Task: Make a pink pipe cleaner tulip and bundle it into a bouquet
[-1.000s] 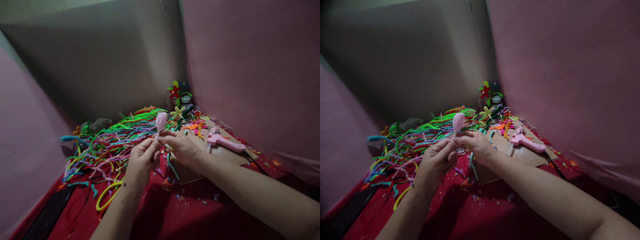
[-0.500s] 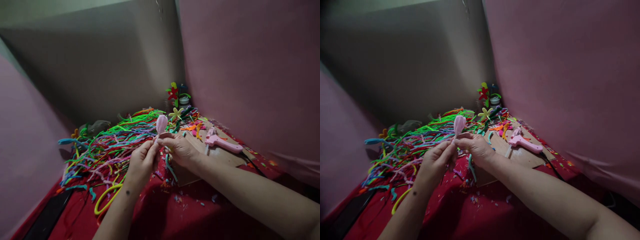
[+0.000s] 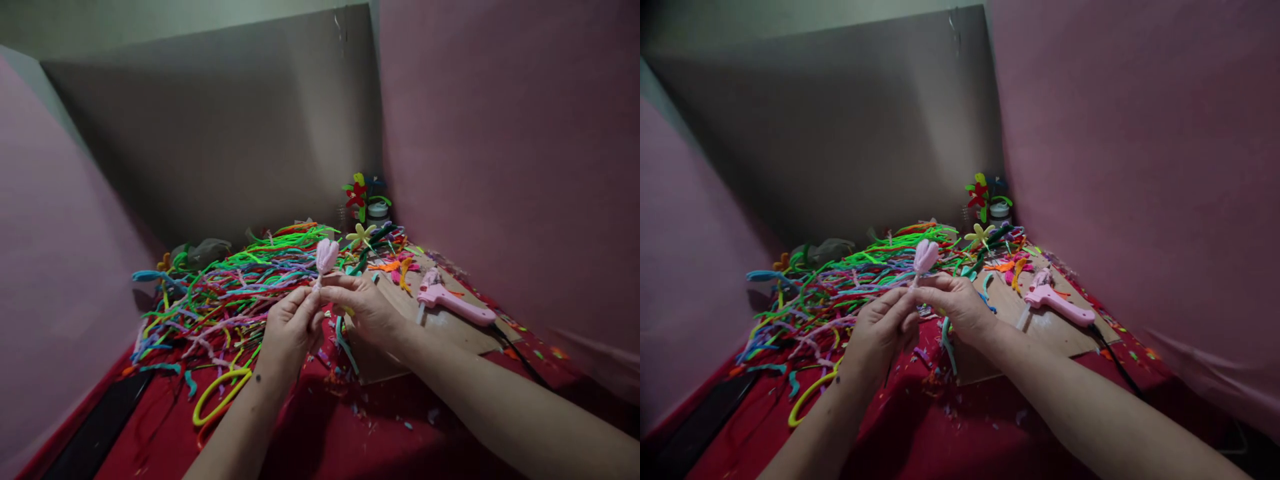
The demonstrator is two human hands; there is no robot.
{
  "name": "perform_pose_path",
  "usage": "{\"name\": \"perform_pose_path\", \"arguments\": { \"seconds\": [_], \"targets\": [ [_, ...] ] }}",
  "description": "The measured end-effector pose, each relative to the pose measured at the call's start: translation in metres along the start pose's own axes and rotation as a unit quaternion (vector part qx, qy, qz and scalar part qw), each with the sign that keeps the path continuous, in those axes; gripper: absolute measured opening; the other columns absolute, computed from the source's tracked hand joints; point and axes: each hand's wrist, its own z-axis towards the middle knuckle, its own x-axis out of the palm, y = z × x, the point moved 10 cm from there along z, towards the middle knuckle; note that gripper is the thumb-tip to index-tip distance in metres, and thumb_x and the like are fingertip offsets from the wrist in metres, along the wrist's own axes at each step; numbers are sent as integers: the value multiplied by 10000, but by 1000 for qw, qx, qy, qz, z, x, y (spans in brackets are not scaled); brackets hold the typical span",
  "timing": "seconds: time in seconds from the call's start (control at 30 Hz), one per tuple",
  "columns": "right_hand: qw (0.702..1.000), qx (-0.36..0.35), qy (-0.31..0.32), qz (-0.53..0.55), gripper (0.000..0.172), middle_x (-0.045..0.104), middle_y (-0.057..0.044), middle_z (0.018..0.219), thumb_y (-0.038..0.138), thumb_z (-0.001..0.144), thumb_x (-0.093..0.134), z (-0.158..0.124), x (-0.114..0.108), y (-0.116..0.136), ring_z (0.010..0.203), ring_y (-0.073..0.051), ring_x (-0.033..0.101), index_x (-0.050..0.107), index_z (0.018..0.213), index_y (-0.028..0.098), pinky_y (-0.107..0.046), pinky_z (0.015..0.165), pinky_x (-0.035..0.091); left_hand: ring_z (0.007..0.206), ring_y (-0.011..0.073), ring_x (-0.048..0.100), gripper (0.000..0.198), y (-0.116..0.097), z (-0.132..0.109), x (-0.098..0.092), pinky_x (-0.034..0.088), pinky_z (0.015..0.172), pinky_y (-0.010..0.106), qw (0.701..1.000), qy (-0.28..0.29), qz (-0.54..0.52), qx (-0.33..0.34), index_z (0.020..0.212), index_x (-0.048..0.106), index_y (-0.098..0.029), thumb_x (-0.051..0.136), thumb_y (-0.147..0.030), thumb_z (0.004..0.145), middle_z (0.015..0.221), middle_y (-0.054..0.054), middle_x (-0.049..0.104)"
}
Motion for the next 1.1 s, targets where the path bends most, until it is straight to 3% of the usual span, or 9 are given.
{"name": "perform_pose_path", "arguments": {
  "seconds": [0.17, 0.33, 0.43, 0.53, 0.63, 0.7, 0.87, 0.97, 1.1],
  "targets": [
    [998, 41, 38, 33, 135, 577, 5, 644, 268, 667, 692, 2, 3, -7, 577, -90, 458, 682, 737, 153, -225, 539, 326, 288, 12, 157, 170, 13, 2, 18, 298, 268, 146, 969, 98, -216, -63, 746, 549, -161, 559, -319, 810, 428, -109, 318],
    [994, 60, 40, 82, 159, 581, 17, 620, 223, 620, 728, 3, 3, -13, 551, -78, 466, 686, 763, 167, -207, 509, 314, 285, 9, 115, 126, 19, 3, 27, 270, 252, 138, 945, 165, -273, -73, 782, 560, -159, 559, -282, 807, 426, -118, 303],
    [995, 55, -6, 81, 123, 586, 27, 626, 202, 591, 736, 4, -5, -14, 560, -80, 476, 669, 690, 174, -211, 528, 338, 307, 25, 206, 216, 17, 6, 21, 288, 315, 150, 978, 127, -159, -41, 744, 542, -162, 525, -360, 826, 439, -100, 339],
    [994, 66, -55, 68, 133, 626, 17, 690, 211, 564, 739, 2, -14, -18, 610, -101, 518, 666, 671, 179, -222, 561, 370, 414, 61, 368, 259, 2, 7, 4, 308, 415, 172, 993, 22, 93, 68, 647, 498, -171, 516, -364, 819, 502, -55, 438],
    [994, 68, -72, 50, 142, 622, 17, 680, 237, 579, 729, 1, -17, -21, 594, -103, 511, 675, 699, 184, -220, 549, 364, 528, 108, 479, 178, -13, 1, -2, 346, 518, 208, 932, -74, 311, 169, 673, 505, -191, 505, -301, 813, 589, -18, 527],
    [994, 59, -79, 43, 131, 611, 23, 660, 236, 587, 720, 1, -18, -22, 567, -95, 487, 676, 701, 187, -216, 531, 348, 574, 140, 547, 147, -13, -1, -1, 363, 551, 225, 896, -96, 391, 186, 744, 522, -204, 453, -287, 843, 641, 9, 578],
    [994, 49, -90, 44, 107, 616, 12, 668, 216, 571, 724, -1, -17, -20, 625, -114, 505, 665, 655, 185, -223, 560, 367, 553, 164, 575, 175, -7, -2, 0, 338, 519, 232, 868, -105, 450, 179, 816, 524, -209, 374, -268, 884, 638, 25, 586],
    [993, 61, -97, 39, 120, 620, 10, 695, 227, 579, 738, -2, -18, -21, 642, -114, 502, 671, 670, 186, -217, 550, 361, 522, 145, 535, 170, -9, -1, 0, 321, 514, 232, 888, -96, 410, 186, 792, 536, -206, 389, -239, 869, 628, 12, 562],
    [995, 54, -75, 22, 137, 615, 7, 716, 236, 587, 748, 3, -18, -20, 631, -102, 486, 690, 700, 186, -217, 550, 362, 491, 98, 437, 198, -4, 7, -2, 314, 497, 205, 961, -52, 227, 150, 723, 540, -191, 426, -282, 857, 561, -33, 469]
  ]
}}
